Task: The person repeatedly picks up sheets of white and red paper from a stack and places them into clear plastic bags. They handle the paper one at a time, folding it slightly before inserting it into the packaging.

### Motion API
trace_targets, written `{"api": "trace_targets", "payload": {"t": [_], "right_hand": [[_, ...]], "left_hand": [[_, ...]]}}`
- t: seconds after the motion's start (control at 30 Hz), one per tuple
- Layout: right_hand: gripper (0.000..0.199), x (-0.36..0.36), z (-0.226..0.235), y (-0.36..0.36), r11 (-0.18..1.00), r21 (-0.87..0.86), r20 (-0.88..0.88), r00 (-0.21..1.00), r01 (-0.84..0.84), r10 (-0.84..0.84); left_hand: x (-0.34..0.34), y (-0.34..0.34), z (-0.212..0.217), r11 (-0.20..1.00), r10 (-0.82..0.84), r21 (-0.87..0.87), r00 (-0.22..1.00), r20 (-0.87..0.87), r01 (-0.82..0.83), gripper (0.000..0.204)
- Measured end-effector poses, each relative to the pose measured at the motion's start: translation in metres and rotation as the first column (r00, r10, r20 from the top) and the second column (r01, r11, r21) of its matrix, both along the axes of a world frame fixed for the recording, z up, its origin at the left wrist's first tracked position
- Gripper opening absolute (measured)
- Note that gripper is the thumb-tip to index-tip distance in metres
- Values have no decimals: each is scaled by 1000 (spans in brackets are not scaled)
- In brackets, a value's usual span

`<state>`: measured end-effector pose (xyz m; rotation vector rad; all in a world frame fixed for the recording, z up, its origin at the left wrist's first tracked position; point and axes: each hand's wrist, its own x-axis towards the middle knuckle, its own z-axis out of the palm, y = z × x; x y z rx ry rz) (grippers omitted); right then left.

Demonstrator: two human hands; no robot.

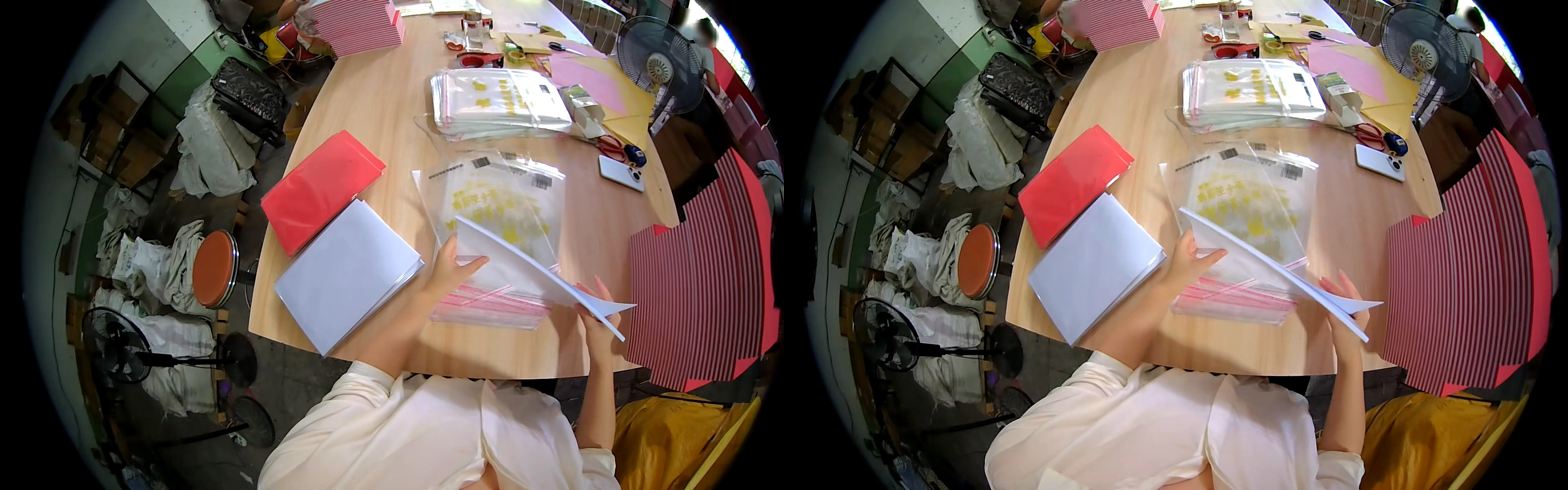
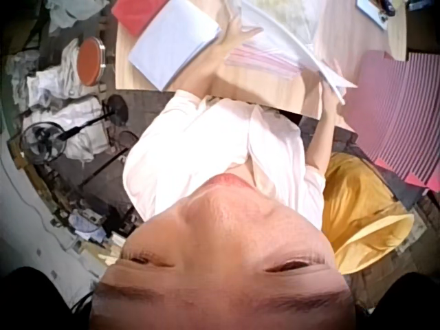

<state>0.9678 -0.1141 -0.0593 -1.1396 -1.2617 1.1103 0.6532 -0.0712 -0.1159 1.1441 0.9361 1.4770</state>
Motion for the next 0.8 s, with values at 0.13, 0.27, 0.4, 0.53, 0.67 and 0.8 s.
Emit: {"api": "trace_targets", "payload": {"t": [0.13,0.27,0.4,0.53,0.67,0.8], "right_hand": [[55,9,-4,0,1000,0,-137,990,-10,10],[29,11,-20,-4,985,88,55,986,149,-154],[18,0,-5,-8,971,148,69,977,189,-201],[11,11,-11,-9,975,181,263,948,132,-177],[13,11,-29,-16,989,74,223,964,130,-144],[18,12,-13,-18,971,238,403,910,-5,-94]], "left_hand": [[-2,4,-10,991,22,130,993,-119,-6,55],[-1,-1,-9,990,99,115,988,-115,-86,52],[11,-10,26,988,145,75,984,-100,-138,51],[16,-6,11,973,192,155,973,-129,-171,52],[21,-4,-9,973,226,81,965,-134,-217,51],[16,-4,-8,988,146,-27,976,-159,-152,44]]}}
